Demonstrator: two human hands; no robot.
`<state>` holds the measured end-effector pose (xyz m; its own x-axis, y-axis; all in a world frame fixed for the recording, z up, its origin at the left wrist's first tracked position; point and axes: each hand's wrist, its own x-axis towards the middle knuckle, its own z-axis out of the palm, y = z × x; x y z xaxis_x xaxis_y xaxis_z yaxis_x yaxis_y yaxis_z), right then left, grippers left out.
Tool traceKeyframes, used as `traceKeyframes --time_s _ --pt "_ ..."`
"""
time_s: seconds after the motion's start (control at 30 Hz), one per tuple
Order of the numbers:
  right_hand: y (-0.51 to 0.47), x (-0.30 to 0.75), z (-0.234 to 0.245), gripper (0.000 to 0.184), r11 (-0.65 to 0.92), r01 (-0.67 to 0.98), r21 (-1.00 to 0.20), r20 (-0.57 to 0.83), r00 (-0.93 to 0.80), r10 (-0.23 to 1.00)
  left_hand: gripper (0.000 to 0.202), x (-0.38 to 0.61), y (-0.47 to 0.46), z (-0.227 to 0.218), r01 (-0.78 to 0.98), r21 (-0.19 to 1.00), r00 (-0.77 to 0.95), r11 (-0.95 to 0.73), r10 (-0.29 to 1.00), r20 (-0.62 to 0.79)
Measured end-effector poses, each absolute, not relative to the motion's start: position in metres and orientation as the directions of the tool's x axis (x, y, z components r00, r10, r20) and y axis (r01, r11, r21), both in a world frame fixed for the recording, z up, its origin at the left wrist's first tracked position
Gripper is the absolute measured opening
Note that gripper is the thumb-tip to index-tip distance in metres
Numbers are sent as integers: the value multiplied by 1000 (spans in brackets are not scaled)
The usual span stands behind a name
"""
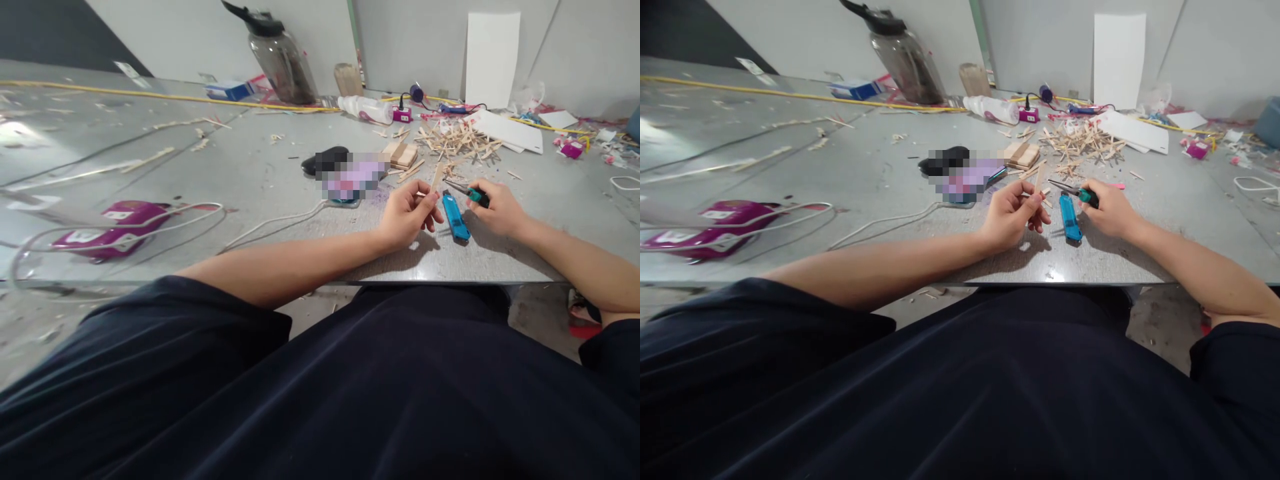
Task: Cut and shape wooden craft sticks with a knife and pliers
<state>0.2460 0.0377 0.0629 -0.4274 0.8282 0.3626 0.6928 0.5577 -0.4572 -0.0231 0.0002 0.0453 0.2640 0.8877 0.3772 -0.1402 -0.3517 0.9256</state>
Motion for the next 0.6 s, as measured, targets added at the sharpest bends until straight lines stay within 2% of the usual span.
traceKeyframes --time_s 0.1,0.3,0.6 --pt "35 245 64 15 599 689 -408 404 -452 795 48 -23 2 43 -130 923 259 -362 886 384" --pt "31 242 62 16 623 654 -429 405 -478 780 36 -24 3 41 -102 922 265 -373 884 386" --pt "29 241 62 12 623 635 -457 396 -481 782 41 -23 4 39 -106 918 259 -381 881 396"
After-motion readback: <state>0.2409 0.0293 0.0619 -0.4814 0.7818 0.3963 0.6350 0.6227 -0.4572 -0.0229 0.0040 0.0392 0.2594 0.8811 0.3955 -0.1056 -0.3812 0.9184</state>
